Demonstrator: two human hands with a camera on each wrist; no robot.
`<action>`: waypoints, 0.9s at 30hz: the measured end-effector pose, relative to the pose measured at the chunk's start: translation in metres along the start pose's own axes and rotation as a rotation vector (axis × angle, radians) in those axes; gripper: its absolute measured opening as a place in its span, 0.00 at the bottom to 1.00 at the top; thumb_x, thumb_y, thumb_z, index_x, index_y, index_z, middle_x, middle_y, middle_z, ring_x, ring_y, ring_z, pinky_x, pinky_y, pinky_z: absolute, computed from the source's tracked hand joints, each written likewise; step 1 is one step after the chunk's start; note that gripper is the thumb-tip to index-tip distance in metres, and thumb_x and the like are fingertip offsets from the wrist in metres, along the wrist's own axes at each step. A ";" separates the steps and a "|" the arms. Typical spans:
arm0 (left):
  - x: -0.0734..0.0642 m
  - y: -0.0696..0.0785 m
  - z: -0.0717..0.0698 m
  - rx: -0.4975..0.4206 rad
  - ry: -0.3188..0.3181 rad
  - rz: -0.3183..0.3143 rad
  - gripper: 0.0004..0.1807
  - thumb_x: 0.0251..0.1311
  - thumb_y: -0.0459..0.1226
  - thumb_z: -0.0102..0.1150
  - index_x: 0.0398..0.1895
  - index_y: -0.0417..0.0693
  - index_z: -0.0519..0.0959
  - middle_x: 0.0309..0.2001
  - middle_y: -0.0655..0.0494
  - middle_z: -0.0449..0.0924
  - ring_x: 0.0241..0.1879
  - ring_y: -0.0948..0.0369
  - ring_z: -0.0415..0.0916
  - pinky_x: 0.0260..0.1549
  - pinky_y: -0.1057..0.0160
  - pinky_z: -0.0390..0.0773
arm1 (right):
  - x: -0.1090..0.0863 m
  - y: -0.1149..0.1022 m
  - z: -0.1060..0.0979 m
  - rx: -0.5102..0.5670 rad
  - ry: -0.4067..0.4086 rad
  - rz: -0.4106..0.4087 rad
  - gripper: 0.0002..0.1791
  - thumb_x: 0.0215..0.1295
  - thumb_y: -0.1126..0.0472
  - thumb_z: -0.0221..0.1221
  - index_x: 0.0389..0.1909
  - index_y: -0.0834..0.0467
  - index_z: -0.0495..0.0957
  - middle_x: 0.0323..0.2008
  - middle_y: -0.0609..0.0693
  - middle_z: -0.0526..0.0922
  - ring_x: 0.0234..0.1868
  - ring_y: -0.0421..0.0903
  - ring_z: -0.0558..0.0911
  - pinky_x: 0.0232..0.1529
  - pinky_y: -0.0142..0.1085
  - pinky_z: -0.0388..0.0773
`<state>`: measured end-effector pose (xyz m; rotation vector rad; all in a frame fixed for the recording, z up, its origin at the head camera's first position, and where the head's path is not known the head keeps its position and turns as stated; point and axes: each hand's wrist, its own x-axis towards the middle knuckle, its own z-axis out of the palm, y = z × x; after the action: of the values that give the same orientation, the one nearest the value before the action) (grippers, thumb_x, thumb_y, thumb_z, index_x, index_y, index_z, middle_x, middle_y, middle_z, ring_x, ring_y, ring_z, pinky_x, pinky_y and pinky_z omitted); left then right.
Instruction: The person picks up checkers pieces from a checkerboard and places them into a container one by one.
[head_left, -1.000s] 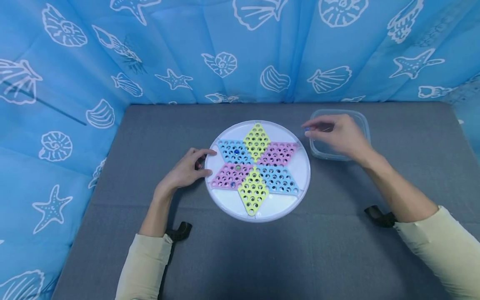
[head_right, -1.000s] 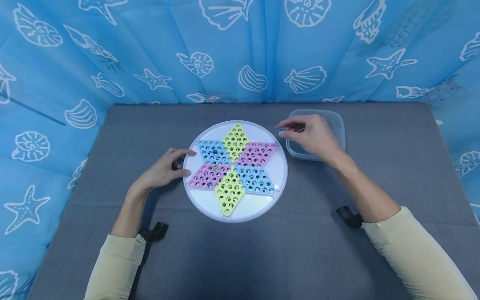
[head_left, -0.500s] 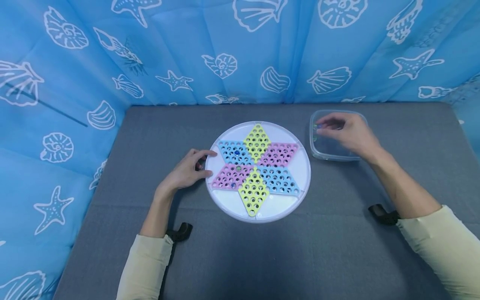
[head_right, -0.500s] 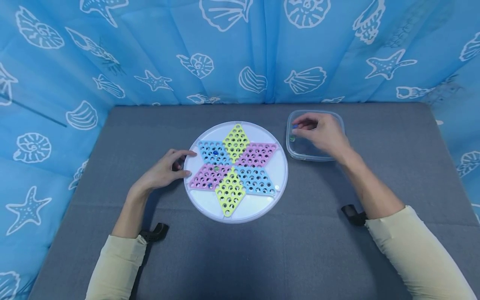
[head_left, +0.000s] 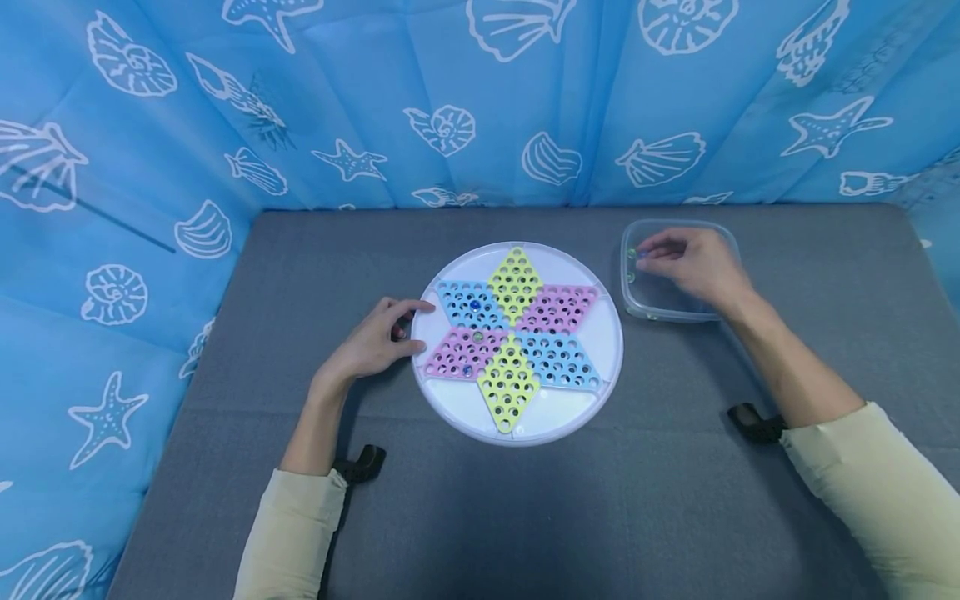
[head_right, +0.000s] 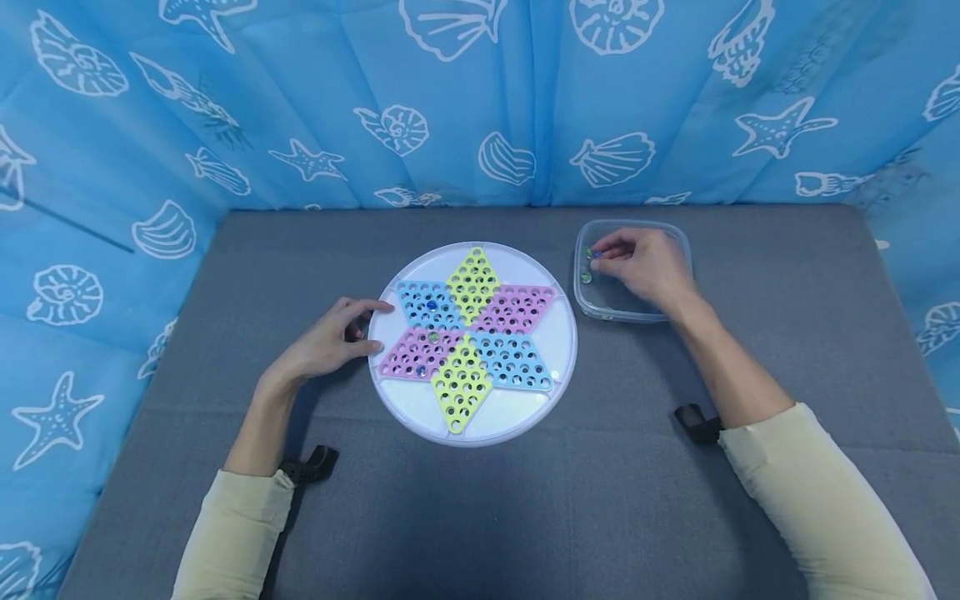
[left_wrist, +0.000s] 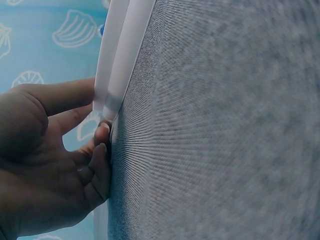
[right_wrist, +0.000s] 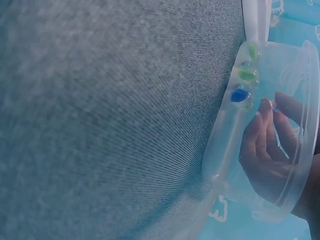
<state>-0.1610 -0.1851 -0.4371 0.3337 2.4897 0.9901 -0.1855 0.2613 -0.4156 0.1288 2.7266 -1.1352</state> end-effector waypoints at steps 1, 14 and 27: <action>0.000 0.000 0.000 0.000 0.001 -0.002 0.30 0.63 0.36 0.66 0.68 0.57 0.71 0.54 0.44 0.63 0.42 0.52 0.65 0.39 0.55 0.66 | 0.001 0.000 0.000 -0.006 -0.007 0.003 0.21 0.68 0.56 0.61 0.58 0.61 0.76 0.50 0.63 0.79 0.50 0.58 0.78 0.48 0.51 0.72; 0.000 0.001 -0.001 -0.026 -0.008 -0.004 0.30 0.63 0.36 0.65 0.68 0.57 0.71 0.53 0.45 0.63 0.42 0.52 0.64 0.38 0.55 0.66 | 0.016 0.002 0.004 -0.104 -0.094 0.065 0.24 0.70 0.52 0.60 0.60 0.60 0.75 0.55 0.66 0.75 0.54 0.62 0.74 0.52 0.57 0.69; 0.001 0.001 0.000 0.005 -0.012 -0.018 0.30 0.64 0.37 0.64 0.69 0.57 0.70 0.54 0.45 0.63 0.42 0.52 0.64 0.38 0.56 0.66 | 0.018 0.001 0.010 -0.153 -0.065 0.055 0.21 0.65 0.53 0.64 0.55 0.60 0.79 0.46 0.62 0.80 0.42 0.55 0.77 0.42 0.48 0.69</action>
<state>-0.1621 -0.1840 -0.4373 0.3174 2.4804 0.9722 -0.2014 0.2556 -0.4267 0.1421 2.7213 -0.8962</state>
